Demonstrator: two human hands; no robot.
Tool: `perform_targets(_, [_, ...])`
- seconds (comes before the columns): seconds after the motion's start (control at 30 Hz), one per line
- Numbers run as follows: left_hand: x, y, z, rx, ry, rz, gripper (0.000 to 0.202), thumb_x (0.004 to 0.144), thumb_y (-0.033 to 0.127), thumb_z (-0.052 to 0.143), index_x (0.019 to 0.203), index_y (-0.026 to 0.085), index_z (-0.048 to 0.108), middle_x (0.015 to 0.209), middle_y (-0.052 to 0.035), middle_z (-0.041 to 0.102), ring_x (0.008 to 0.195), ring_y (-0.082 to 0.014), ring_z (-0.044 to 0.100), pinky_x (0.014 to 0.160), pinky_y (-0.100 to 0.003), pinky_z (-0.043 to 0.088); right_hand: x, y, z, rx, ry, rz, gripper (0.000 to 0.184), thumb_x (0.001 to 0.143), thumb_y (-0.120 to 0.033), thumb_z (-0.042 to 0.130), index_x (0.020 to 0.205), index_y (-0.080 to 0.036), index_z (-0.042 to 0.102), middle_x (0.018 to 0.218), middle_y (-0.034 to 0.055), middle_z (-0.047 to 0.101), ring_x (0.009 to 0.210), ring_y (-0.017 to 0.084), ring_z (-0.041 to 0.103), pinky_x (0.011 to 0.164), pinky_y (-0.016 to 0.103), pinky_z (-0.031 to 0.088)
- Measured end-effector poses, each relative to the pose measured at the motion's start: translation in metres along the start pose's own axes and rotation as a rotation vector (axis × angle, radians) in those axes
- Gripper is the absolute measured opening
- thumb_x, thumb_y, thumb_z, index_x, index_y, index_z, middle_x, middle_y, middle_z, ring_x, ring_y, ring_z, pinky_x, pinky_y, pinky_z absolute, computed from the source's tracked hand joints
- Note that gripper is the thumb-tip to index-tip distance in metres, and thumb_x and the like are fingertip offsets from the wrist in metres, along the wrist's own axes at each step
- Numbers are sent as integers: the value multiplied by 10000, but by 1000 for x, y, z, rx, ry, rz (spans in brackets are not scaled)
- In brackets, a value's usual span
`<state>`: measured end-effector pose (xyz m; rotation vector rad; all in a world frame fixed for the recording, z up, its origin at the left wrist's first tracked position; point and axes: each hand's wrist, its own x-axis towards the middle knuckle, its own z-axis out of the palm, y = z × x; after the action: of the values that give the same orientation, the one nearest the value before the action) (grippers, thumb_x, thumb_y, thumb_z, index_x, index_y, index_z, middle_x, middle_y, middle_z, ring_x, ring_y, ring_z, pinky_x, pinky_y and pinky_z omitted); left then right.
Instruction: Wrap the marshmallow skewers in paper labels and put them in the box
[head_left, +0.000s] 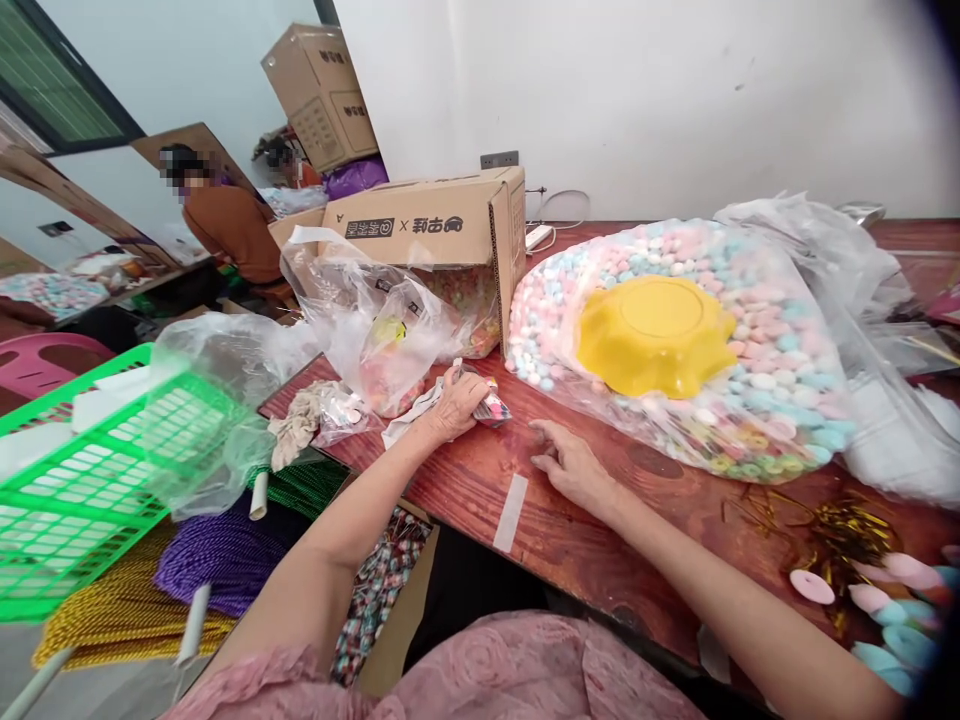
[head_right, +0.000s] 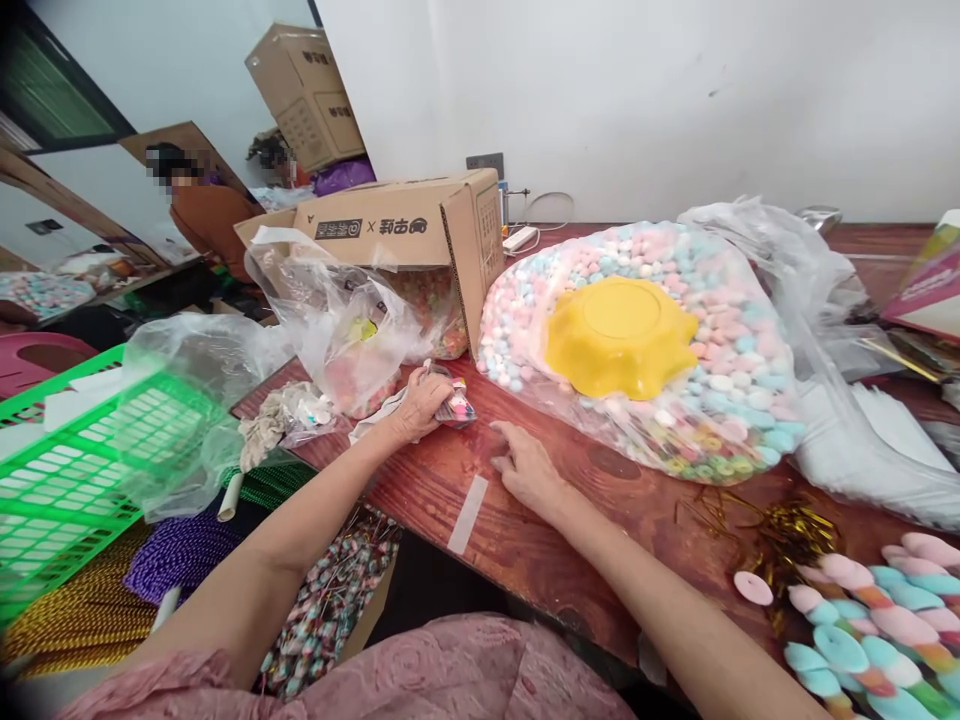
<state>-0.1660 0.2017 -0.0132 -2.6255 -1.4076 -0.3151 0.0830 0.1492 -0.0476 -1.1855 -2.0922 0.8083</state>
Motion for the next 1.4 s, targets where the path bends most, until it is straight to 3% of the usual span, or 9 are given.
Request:
perform_targets(0.23, [12,24,-18,-33,71,125,206,917,291,473,1071,197,572,1161,-101,634,1240,-262,452,1131,-542,125,22,-11,11,7,133,-100,657,749,-142,537,1395,-175,427,1392,153,459,1203,262,531,1036,449,442])
perform_targets(0.43, [18,56,-7,-83,126,186,338,920,395,493,1173,181,558,1261,-144,586,1262,-280,436,1123,-532,174,26,2,12,1,211,-241,730,655,-3,395,1351,-194,512,1415,112,494,1347,232,439,1151,453,343])
perform_targets(0.67, [-7,35,10,-38,-64,-147,665,868,157,443,1509,181,265,1444,-198,412,1299,-338,400,1031,-515,315,-12,26,-7,-58,185,-308,607,784,-29,384,1349,-176,552,1418,128,522,1344,220,467,1130,426,395])
perform_targets(0.77, [-17,13,-4,26,-209,-317,679,814,60,410,1475,205,360,1326,-189,513,1212,-350,460,988,-556,354,-38,31,-29,-136,115,-338,555,866,-73,395,1396,-189,512,1455,131,490,1357,225,455,1111,420,425])
perform_targets(0.83, [-20,10,-16,22,-174,-381,621,814,92,450,1427,189,433,1348,-199,494,1220,-375,442,996,-591,346,-55,33,-40,-155,61,-356,513,910,-114,408,1407,-196,502,1464,136,481,1347,230,469,1096,413,442])
perform_targets(1.0, [-6,58,-31,-591,-8,-157,557,901,385,548,1415,200,437,1354,-129,532,1219,-273,499,1042,-440,407,-80,36,-44,-207,31,-320,374,941,-225,495,1293,-216,620,1541,126,370,1358,276,451,1075,438,453])
perform_targets(1.17, [9,95,-18,-1264,-367,-312,789,898,520,542,1525,172,212,1253,-169,613,959,-221,653,792,-360,527,-94,34,-47,-358,175,-450,353,917,-208,560,1250,-280,654,1526,122,397,1261,283,549,981,440,524])
perform_targets(1.27, [10,92,-22,-1295,-488,-186,604,935,522,463,1417,160,432,1300,-164,593,1096,-249,614,903,-403,491,-104,32,-56,-428,299,-612,401,897,-172,579,1260,-330,640,1519,108,410,1230,282,567,933,432,545])
perform_targets(1.4, [10,100,-39,-939,-429,266,501,820,448,685,1264,236,592,1494,-99,429,1385,-274,356,1128,-443,286,-105,35,-61,-497,303,-662,389,888,-206,607,1248,-352,638,1542,98,367,1225,277,554,928,437,524])
